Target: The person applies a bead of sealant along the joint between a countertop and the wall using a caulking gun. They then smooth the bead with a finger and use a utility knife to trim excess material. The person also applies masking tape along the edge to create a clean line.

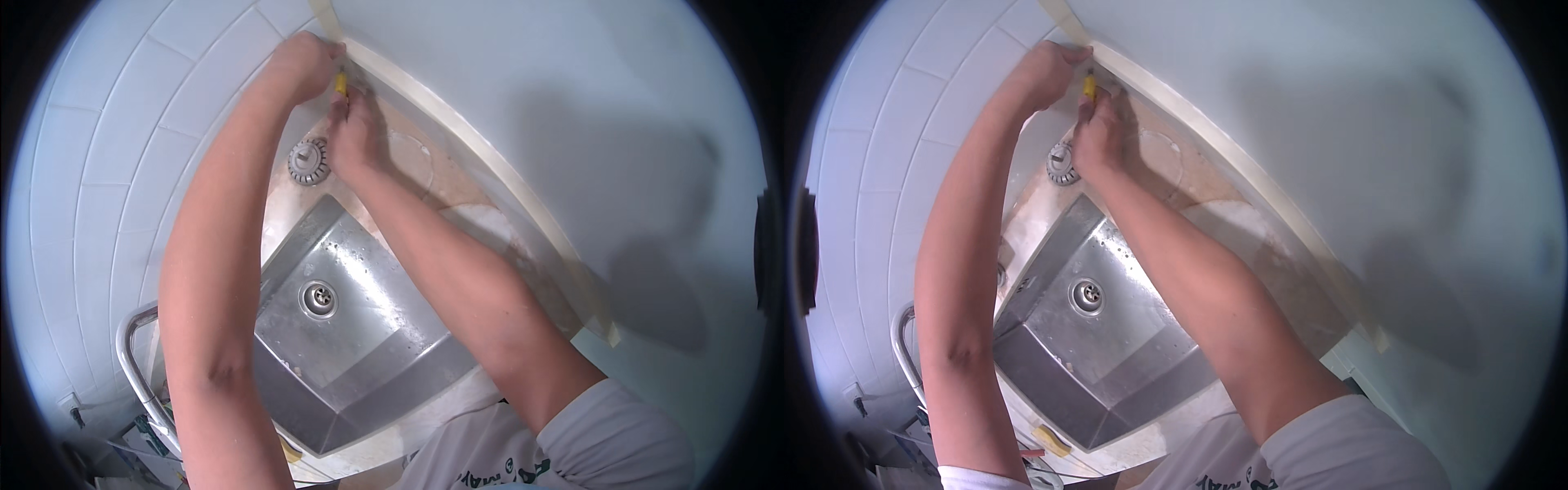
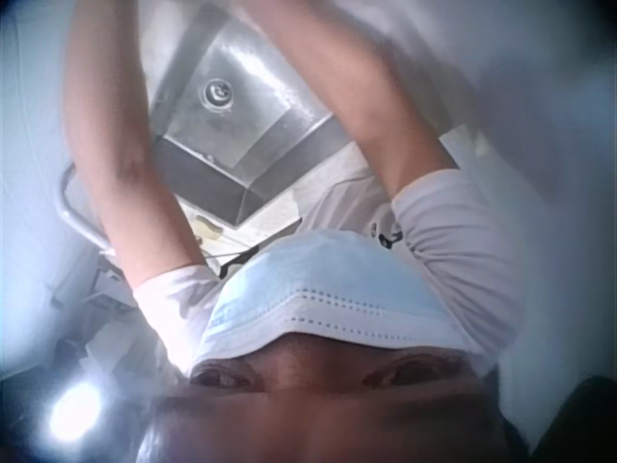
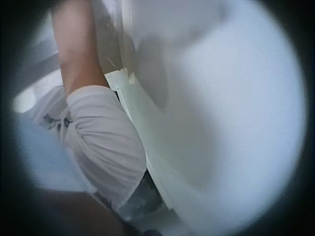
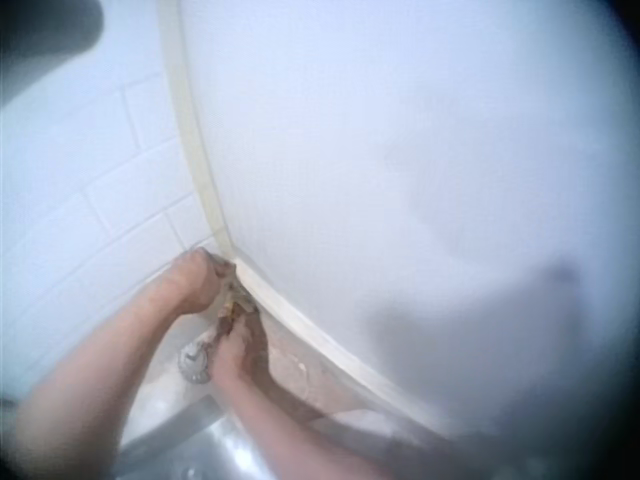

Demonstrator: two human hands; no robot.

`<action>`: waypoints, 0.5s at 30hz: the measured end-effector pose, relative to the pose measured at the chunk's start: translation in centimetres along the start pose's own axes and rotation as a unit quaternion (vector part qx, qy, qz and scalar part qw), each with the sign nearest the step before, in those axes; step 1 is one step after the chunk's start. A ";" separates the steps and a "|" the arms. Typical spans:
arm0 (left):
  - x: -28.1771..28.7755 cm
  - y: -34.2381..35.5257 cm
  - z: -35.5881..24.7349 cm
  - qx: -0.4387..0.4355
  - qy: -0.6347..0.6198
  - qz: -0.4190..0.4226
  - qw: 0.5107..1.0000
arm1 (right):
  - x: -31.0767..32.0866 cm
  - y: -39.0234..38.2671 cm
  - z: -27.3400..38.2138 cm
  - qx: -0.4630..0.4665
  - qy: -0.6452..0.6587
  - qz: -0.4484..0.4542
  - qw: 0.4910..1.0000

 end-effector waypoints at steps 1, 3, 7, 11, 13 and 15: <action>0.1 -0.2 -0.2 0.004 -0.016 -0.006 1.000 | 0.1 -0.3 0.6 -0.007 -0.006 0.012 1.000; 0.3 -0.6 -0.7 -0.011 -0.032 -0.043 0.998 | 0.3 -1.1 0.3 -0.012 0.056 0.023 0.998; -1.2 -0.1 0.5 -0.060 -0.060 -0.170 0.982 | 1.8 -4.6 -0.4 -0.002 0.199 0.056 0.978; -1.2 -0.6 -0.1 -0.020 -0.158 -0.203 0.966 | 6.3 -9.6 0.9 0.004 0.152 0.132 0.980; -1.2 -0.7 -0.4 -0.025 -0.177 -0.233 0.956 | 8.0 -12.0 0.7 -0.009 0.153 0.139 0.978; -1.4 -0.7 -0.3 -0.028 -0.183 -0.250 0.951 | 9.4 -14.4 0.4 -0.026 0.145 0.151 0.978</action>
Point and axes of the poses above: each hand's wrist, its own y-axis towards the middle knuckle, its own x-axis out of the back of the hand, z = x × y, the point moved 5 cm from there along y, towards the middle knuckle, and after that the axes turned 11 degrees about z, right-handed, at the moved point
